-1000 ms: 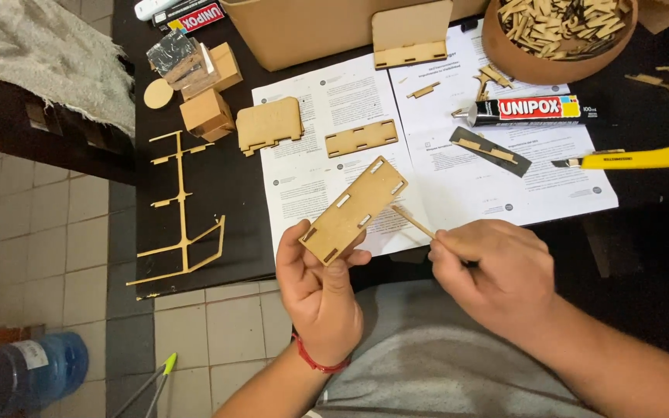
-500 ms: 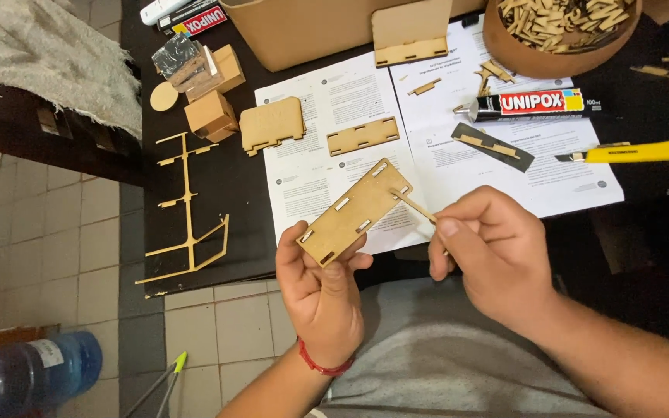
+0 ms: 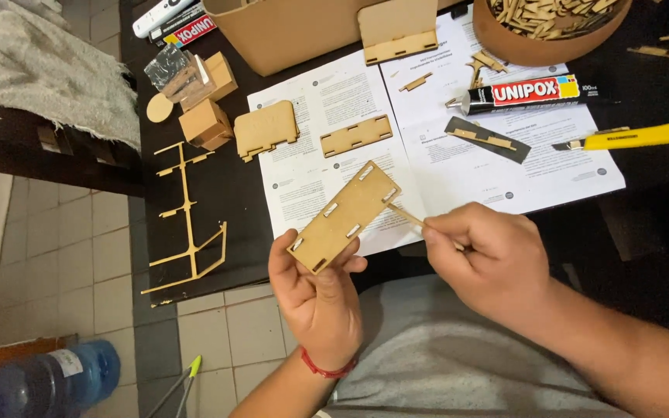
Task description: Assembling small laser-cut wooden boxes by applying adhesive to the edges and joining the components together according to instructions.
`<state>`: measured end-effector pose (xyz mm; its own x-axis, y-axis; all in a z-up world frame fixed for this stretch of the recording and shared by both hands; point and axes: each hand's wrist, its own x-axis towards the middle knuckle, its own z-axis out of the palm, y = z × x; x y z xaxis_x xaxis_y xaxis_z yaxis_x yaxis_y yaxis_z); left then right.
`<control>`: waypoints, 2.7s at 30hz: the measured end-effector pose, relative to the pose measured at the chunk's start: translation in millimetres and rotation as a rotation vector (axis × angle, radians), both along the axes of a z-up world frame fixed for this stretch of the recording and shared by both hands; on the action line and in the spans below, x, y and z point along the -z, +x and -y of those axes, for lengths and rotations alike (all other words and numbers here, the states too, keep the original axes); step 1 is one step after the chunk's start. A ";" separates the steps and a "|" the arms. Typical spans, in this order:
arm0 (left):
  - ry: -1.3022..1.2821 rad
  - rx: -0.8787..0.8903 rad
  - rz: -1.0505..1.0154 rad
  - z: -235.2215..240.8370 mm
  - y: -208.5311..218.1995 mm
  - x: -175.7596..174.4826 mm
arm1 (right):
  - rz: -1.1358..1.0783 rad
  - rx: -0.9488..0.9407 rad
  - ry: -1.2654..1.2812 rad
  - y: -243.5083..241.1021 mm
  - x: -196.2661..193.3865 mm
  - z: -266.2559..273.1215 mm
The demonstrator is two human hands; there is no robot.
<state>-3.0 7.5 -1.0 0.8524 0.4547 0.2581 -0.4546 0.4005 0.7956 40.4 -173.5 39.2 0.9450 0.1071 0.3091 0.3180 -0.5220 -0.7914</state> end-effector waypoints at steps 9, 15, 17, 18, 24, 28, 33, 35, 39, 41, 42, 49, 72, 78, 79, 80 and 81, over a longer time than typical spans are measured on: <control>0.003 0.003 0.040 -1.0 3.0 -3.1 | 0.247 -0.070 0.157 -5.8 -1.9 6.9; -0.171 0.067 -0.068 5.0 2.6 -21.9 | 0.124 -0.135 0.505 8.9 2.8 -9.1; -0.276 0.114 -0.139 8.8 1.9 -27.9 | 0.125 -0.173 0.487 13.7 6.7 -12.8; -0.277 0.114 -0.138 10.4 1.4 -29.4 | 0.125 -0.173 0.485 15.2 5.8 -13.9; -0.288 0.134 -0.138 13.2 0.7 -25.5 | 0.089 -0.161 0.200 14.5 3.9 -18.0; -0.192 0.153 -0.054 10.7 2.1 -15.2 | 0.120 -0.347 0.152 10.5 10.3 -16.7; 0.027 0.115 -0.035 -6.5 8.7 -6.4 | -0.052 -0.380 0.273 -3.8 9.1 3.0; 0.225 0.181 -0.208 -17.0 12.3 -13.6 | 0.009 -0.349 0.483 -11.4 10.3 15.4; 0.259 0.271 -0.354 -38.3 31.8 -17.8 | -0.011 -0.232 0.558 -6.0 21.1 37.0; 0.413 0.333 -0.505 -43.2 42.6 -29.2 | -0.035 -0.167 0.489 3.9 16.4 38.1; 0.408 0.333 -0.507 -44.0 47.0 -28.0 | -0.037 -0.168 0.484 5.5 18.6 38.1; 0.661 0.354 -0.634 -53.0 74.6 -31.0 | -0.153 -0.169 0.480 23.7 17.9 38.8; 1.968 0.092 -0.350 -61.7 162.9 -45.4 | 0.175 0.015 -0.536 80.6 34.4 32.1; 1.933 0.271 -0.282 -60.8 178.7 -34.0 | 0.108 0.011 -0.509 86.6 20.7 38.7; 1.915 0.230 -0.238 -62.3 179.3 -31.9 | 0.189 -0.055 -0.491 90.2 16.5 38.6; 1.896 0.189 -0.195 -64.2 179.7 -29.8 | 0.269 -0.122 -0.473 93.5 12.1 38.0; 1.892 0.187 -0.200 -63.3 175.4 -39.6 | 0.268 -0.128 -0.475 98.3 5.2 35.7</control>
<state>172.5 70.8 38.6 0.9260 -0.3501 0.1409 -0.3739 -0.9020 0.2158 138.7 -209.3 33.9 0.8103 0.4016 0.4268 0.5599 -0.7458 -0.3611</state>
